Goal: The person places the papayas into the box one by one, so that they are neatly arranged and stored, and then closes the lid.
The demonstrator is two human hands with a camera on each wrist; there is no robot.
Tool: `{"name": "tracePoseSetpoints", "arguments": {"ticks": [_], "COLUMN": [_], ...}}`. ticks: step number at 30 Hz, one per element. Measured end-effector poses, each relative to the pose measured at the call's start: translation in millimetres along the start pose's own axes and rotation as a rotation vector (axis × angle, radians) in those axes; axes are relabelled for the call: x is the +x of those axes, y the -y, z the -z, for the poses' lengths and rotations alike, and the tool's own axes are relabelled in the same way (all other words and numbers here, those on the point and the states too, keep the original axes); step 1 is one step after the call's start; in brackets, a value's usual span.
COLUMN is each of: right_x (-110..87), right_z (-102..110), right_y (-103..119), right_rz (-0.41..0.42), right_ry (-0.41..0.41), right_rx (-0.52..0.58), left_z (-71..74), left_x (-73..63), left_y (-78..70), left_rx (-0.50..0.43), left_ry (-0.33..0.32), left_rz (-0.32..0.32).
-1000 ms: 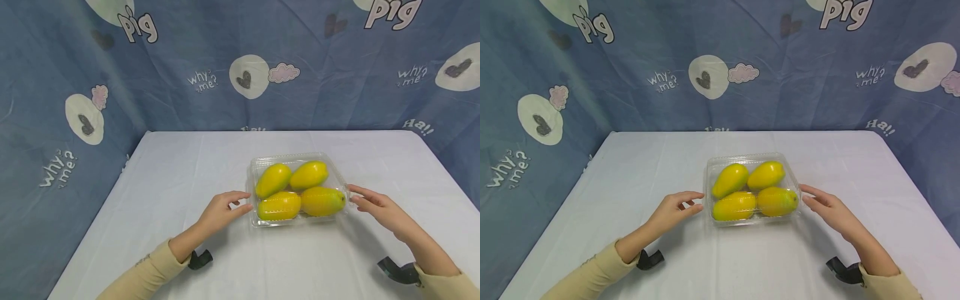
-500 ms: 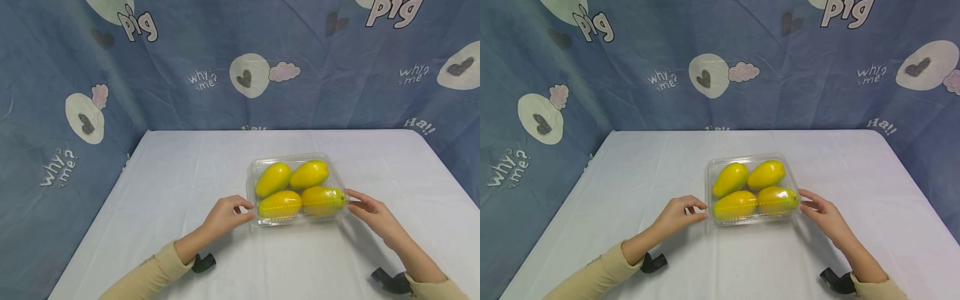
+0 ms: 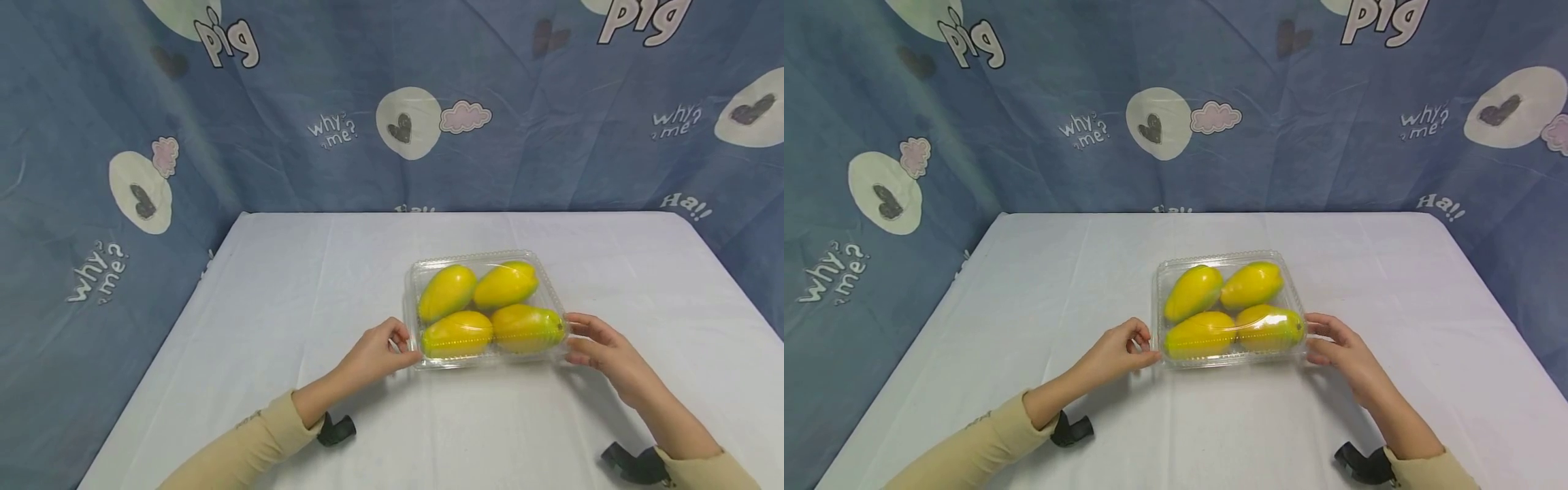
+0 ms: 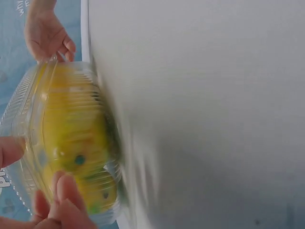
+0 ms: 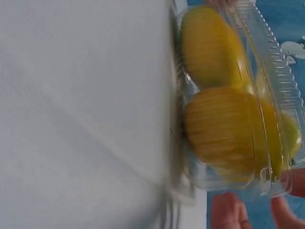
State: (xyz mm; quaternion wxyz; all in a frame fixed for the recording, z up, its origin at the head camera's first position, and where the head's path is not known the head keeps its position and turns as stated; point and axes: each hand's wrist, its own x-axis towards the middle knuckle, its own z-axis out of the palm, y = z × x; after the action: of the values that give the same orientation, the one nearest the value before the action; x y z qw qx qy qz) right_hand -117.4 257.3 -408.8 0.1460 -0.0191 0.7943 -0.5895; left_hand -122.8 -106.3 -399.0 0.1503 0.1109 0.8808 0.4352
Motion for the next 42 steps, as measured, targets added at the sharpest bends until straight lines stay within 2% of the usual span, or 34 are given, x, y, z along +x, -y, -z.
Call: {"name": "tracePoseSetpoints", "arguments": {"ticks": [4,9,13,22,29,42], "right_x": [0.9,3.4,6.2,11.6,14.5,12.9], "right_z": [3,3,4,1,-3,-10], "right_y": [-1,-3,-4,0,3,10], "right_rz": [-0.053,-0.037,0.008,-0.006,-0.027,-0.074], "right_ry": [0.086,0.222,0.296,0.378,0.356,0.333], "right_rx": [0.094,0.127,0.18,0.239,0.233,0.248], "left_z": [0.6,-0.7,-1.3,4.9,10.8,13.4], "left_x": [1.6,4.2,4.5,6.4,9.4,16.4], "left_y": [2.1,4.9,4.1,0.9,4.4,11.0], "left_rx": [-0.062,-0.16,-0.26,-0.355,-0.351,-0.361], "left_ry": [0.111,0.255,0.308,0.332,0.357,0.314], "left_rz": [0.091,0.092,0.109,0.151,0.174,0.176]}}
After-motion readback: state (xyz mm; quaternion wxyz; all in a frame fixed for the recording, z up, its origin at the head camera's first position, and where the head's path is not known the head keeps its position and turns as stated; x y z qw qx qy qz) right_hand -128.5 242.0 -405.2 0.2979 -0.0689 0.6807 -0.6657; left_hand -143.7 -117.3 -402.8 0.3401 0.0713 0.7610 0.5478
